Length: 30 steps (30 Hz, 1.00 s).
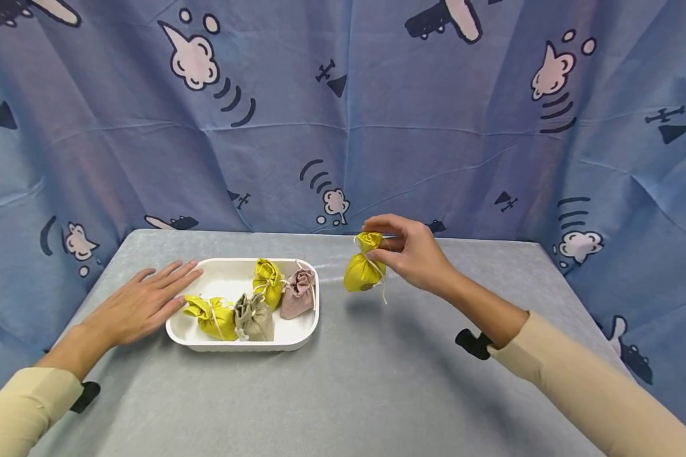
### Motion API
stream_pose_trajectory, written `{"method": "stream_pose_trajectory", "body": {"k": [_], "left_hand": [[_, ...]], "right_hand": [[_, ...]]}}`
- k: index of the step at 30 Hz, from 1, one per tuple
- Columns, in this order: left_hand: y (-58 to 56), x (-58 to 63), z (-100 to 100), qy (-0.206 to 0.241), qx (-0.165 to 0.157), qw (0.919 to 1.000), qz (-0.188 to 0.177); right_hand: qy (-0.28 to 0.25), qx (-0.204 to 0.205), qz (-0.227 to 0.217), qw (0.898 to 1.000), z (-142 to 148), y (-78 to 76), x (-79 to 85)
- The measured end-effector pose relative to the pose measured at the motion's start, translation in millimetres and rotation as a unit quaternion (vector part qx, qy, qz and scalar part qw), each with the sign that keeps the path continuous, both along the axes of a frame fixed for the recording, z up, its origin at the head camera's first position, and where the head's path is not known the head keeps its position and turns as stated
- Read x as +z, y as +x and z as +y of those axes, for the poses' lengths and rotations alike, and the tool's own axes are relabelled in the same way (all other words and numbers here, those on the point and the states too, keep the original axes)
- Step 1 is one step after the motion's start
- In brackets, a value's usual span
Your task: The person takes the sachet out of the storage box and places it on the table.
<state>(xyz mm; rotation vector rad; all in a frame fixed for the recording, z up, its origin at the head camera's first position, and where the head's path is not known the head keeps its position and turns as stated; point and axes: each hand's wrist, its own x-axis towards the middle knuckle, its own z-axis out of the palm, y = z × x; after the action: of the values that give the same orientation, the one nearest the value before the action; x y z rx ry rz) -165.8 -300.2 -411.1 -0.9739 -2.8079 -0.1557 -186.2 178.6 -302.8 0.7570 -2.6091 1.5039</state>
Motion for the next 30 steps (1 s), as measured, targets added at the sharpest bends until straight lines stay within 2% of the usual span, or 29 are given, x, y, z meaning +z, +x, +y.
{"method": "stream_pose_trajectory", "body": {"k": [9,18,24,30], "left_hand": [[-0.4,-1.6,-1,-0.006,0.003,1.0,-0.007],[-1.7,-2.3,-1,-0.003,0.008,0.9999,-0.011],[-1.5,-2.3,-1,-0.001,0.009,0.9999,-0.01],[-1.5,-1.9,1,0.001,0.013,0.9998,-0.015]], "right_hand": [[0.009,-0.049,-0.023,0.999,20,-11.0,-20.8],[0.032,-0.076,-0.025,0.996,30,-18.7,-52.0],[0.059,-0.077,-0.029,0.995,33,-21.9,-69.1],[0.071,-0.069,-0.033,0.995,35,-22.7,-71.4]]}}
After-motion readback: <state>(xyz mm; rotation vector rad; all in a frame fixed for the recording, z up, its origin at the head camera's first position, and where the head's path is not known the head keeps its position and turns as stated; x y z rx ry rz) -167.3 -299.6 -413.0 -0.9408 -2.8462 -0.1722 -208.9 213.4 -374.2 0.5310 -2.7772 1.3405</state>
